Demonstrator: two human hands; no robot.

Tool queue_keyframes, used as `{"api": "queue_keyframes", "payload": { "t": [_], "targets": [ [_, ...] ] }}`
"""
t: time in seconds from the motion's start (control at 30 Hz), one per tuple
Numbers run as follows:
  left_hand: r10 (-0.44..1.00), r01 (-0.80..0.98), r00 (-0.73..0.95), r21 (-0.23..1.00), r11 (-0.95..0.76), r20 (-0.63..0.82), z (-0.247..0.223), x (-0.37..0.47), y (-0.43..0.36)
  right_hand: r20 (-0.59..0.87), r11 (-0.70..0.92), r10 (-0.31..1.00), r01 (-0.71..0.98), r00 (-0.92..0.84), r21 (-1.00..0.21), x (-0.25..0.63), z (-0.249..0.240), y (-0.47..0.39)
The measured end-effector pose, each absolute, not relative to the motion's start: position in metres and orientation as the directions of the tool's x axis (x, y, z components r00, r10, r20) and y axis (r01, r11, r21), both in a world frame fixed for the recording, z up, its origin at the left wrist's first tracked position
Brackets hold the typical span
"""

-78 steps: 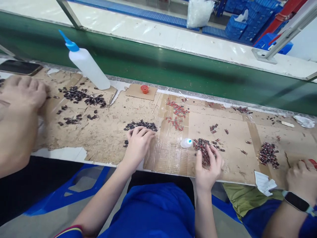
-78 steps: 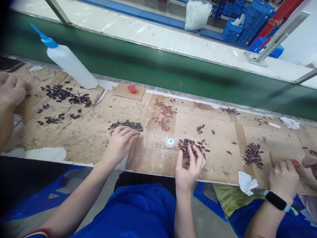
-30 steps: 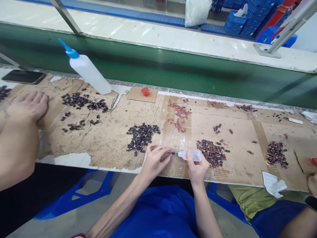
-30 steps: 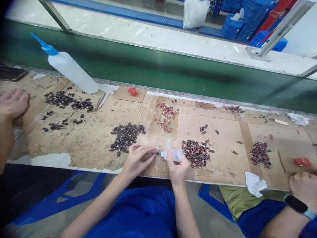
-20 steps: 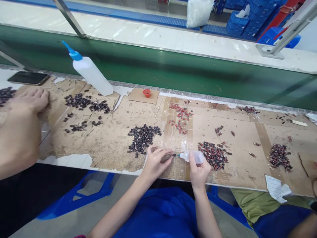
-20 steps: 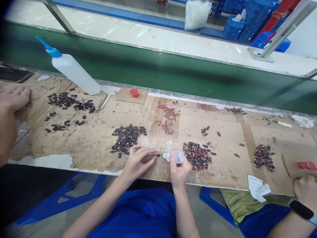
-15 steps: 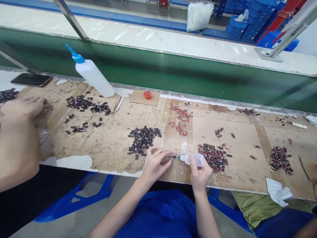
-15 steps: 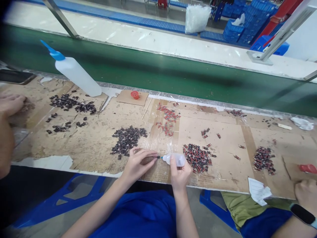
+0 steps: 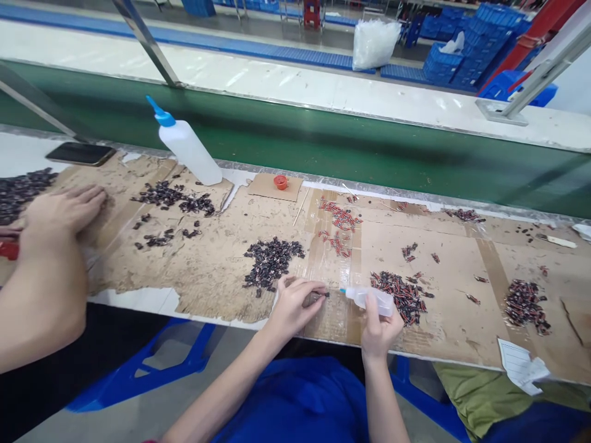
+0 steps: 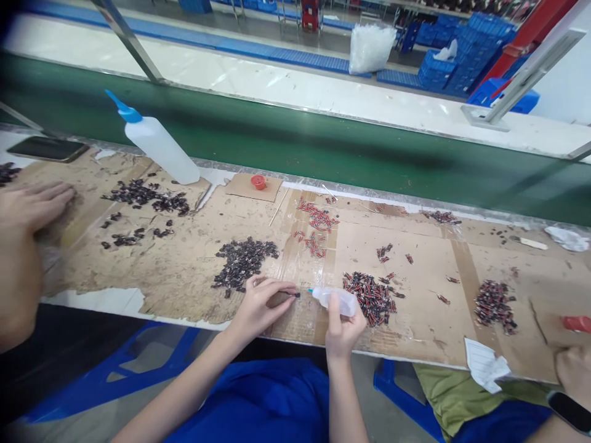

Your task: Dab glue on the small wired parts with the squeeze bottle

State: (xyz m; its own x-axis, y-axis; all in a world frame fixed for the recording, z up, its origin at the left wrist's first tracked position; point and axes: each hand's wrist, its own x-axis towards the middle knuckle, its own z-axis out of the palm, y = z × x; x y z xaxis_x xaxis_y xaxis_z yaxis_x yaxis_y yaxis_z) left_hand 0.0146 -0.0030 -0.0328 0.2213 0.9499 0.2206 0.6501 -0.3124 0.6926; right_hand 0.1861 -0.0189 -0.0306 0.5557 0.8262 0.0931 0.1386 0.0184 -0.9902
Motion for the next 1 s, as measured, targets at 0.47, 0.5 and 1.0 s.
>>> {"api": "queue_keyframes", "payload": {
  "t": [0.47, 0.5, 1.0],
  "targets": [
    [0.933, 0.849, 0.274, 0.398, -0.348, 0.232, -0.015, 0.001, 0.132, 0.214, 0.157, 0.906, 0.178, 0.366, -0.971, 0.170, -0.042, 0.003],
    [0.929, 0.847, 0.288, 0.392, -0.360, 0.231, -0.019, 0.002, 0.135, 0.234, 0.170, 0.902, 0.200, 0.362, -0.965, 0.170, -0.043, 0.003],
    [0.884, 0.749, 0.311, 0.482, -0.454, 0.348, -0.013, 0.012, 0.093, 0.661, 0.434, 0.679, 0.551, 0.321, -0.713, 0.162, -0.015, -0.034]
  ]
}}
